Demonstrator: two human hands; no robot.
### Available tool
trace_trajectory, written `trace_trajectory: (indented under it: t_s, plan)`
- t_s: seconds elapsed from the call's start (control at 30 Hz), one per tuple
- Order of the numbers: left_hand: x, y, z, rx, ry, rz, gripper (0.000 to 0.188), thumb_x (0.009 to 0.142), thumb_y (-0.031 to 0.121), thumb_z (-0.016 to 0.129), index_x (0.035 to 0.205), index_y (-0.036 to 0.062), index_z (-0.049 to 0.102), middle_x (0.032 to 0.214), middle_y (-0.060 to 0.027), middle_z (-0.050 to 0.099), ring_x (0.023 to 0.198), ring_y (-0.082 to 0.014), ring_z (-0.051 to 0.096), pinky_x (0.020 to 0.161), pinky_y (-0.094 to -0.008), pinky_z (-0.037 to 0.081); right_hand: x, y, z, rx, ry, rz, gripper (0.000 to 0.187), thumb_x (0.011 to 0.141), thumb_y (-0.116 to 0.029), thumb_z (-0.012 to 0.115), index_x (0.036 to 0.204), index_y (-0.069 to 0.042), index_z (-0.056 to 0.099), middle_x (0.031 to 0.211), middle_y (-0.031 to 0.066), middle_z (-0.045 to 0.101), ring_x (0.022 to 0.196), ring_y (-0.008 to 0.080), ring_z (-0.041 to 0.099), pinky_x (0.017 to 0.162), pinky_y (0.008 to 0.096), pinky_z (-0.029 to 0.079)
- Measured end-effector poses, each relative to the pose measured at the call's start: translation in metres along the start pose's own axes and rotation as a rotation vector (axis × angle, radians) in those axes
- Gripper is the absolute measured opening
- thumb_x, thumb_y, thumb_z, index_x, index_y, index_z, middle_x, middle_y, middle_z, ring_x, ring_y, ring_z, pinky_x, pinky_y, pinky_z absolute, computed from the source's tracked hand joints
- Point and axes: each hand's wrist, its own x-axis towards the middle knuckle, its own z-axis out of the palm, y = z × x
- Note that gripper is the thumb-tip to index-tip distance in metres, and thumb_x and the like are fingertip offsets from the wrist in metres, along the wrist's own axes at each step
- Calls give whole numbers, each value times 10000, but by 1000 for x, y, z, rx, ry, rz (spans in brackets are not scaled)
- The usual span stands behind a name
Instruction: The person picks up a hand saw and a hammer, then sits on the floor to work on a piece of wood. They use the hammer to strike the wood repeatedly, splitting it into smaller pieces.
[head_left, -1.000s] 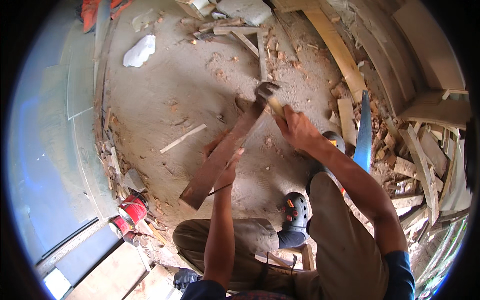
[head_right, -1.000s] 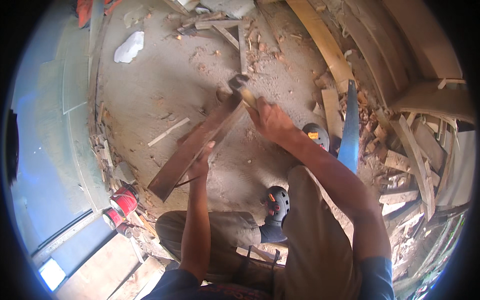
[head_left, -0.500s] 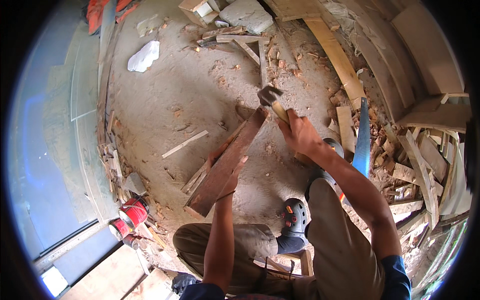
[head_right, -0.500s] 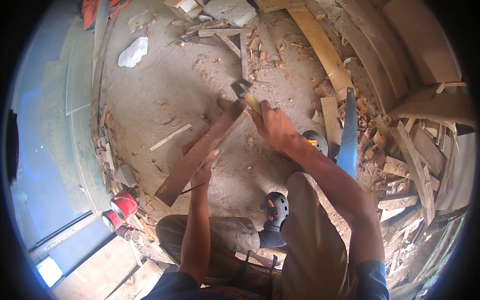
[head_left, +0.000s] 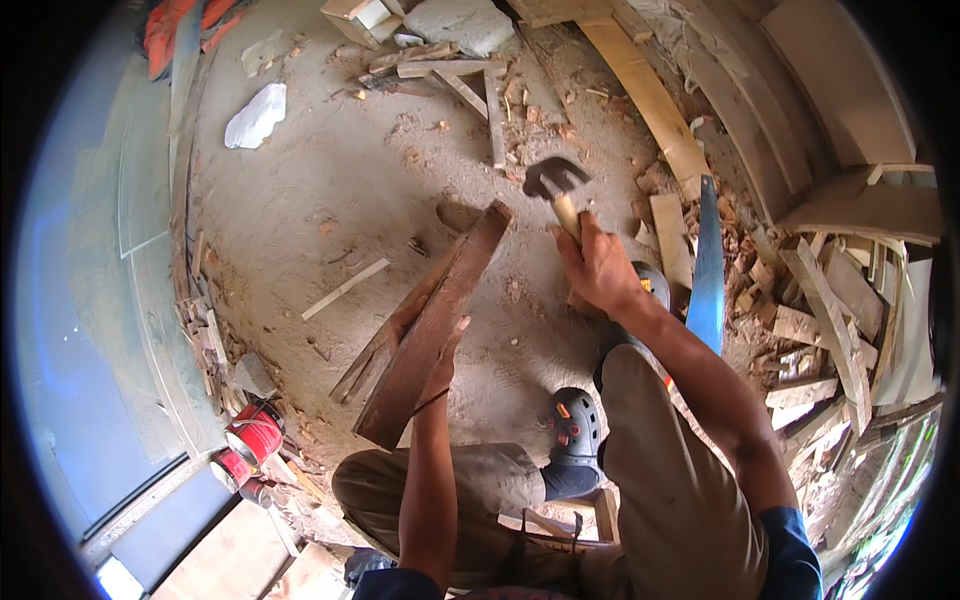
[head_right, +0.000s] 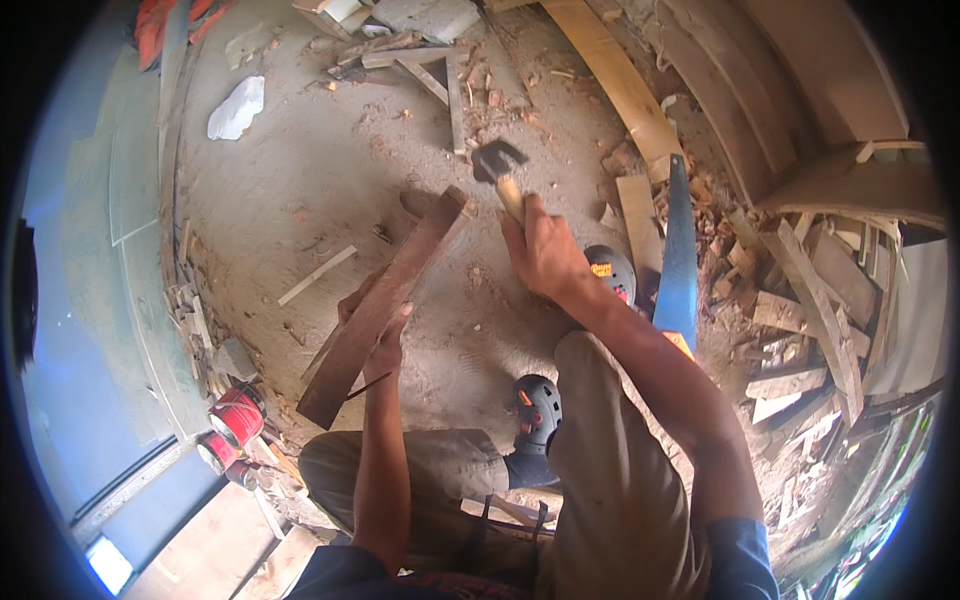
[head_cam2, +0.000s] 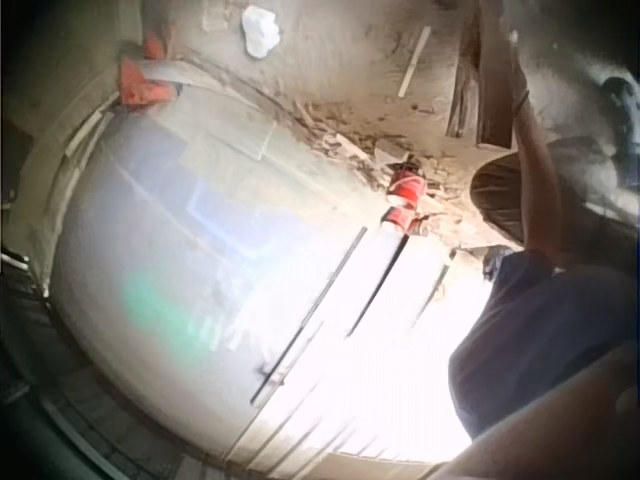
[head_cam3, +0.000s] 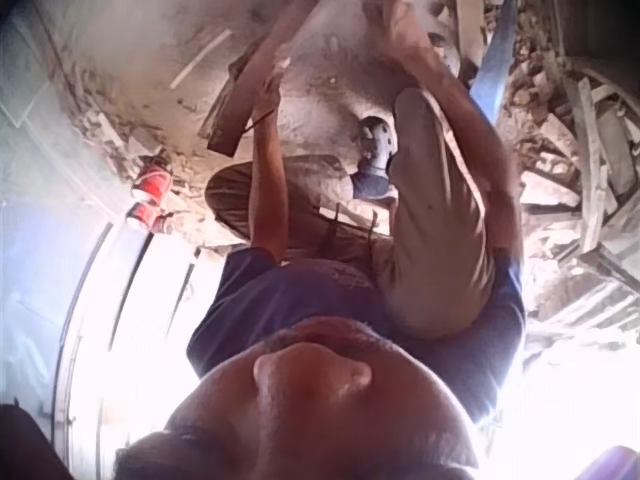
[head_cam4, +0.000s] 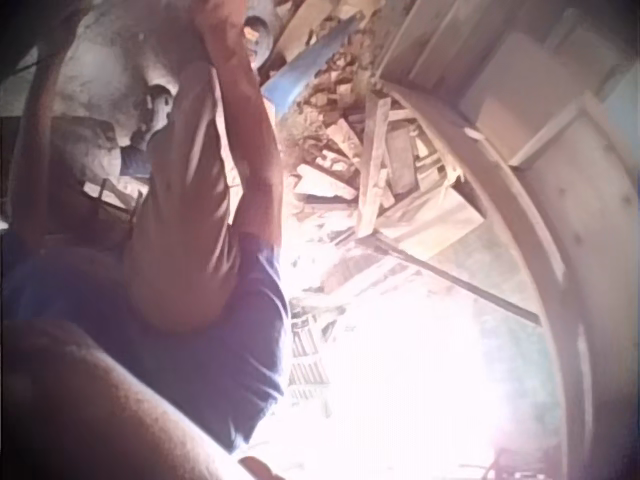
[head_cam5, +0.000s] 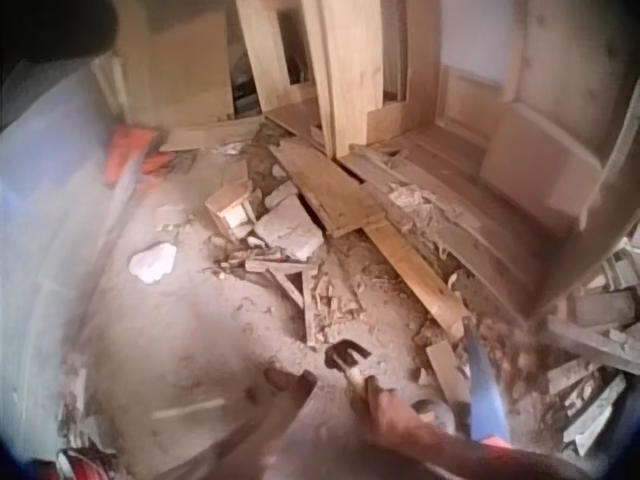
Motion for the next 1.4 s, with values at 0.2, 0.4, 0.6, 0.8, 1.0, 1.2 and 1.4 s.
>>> trace_trajectory:
  t_s: [0.2,0.4,0.6,0.8,1.0,1.2,1.4]
  plan:
    - [3,4,-6,23,6,8,649,753,265,885,1200,-36,524,1222,-180,600,1118,-266,593,952,-390,488,15,-21,0,137,-150,123,312,979,-230,568,1058,42,438,708,322,616,695,537,619,628,585,498]
    - [11,-14,-5,100,32,129,656,763,307,874,1201,-44,534,1182,-184,632,1066,-285,622,921,-397,502,38,-27,-2,104,-163,-63,333,981,-228,565,1073,67,441,661,278,620,620,513,623,527,535,508]
    - [11,-20,-8,161,53,207,605,767,286,871,1183,-36,574,1169,-180,637,1045,-287,630,906,-388,503,46,-90,-32,322,167,-202,354,982,-236,572,1077,78,439,670,281,621,626,459,661,505,510,504]
    - [18,-9,0,121,10,92,598,752,246,885,1176,-39,573,1152,-174,634,1059,-286,627,919,-383,498,17,-17,7,35,-232,201,330,990,-268,571,1067,30,453,697,307,623,711,505,637,606,581,497]
    - [10,-6,-2,-71,56,11,597,740,227,895,1163,-42,570,1168,-175,624,1080,-268,616,935,-373,492,26,-32,-5,27,-79,-49,321,962,-193,588,1073,67,436,647,307,606,660,519,625,580,571,516]
    - [12,4,-3,32,25,53,602,757,230,887,1182,-39,556,1145,-162,628,1070,-257,619,937,-362,491,21,-9,23,-99,-149,-24,355,969,-207,587,1106,84,437,625,290,601,624,494,635,536,549,518]
    - [6,-12,-11,109,26,131,639,753,260,892,1204,-37,550,1133,-151,631,1050,-249,621,932,-358,492,47,-109,-44,235,137,-142,335,955,-140,620,1094,93,423,597,244,600,573,455,645,461,535,471]
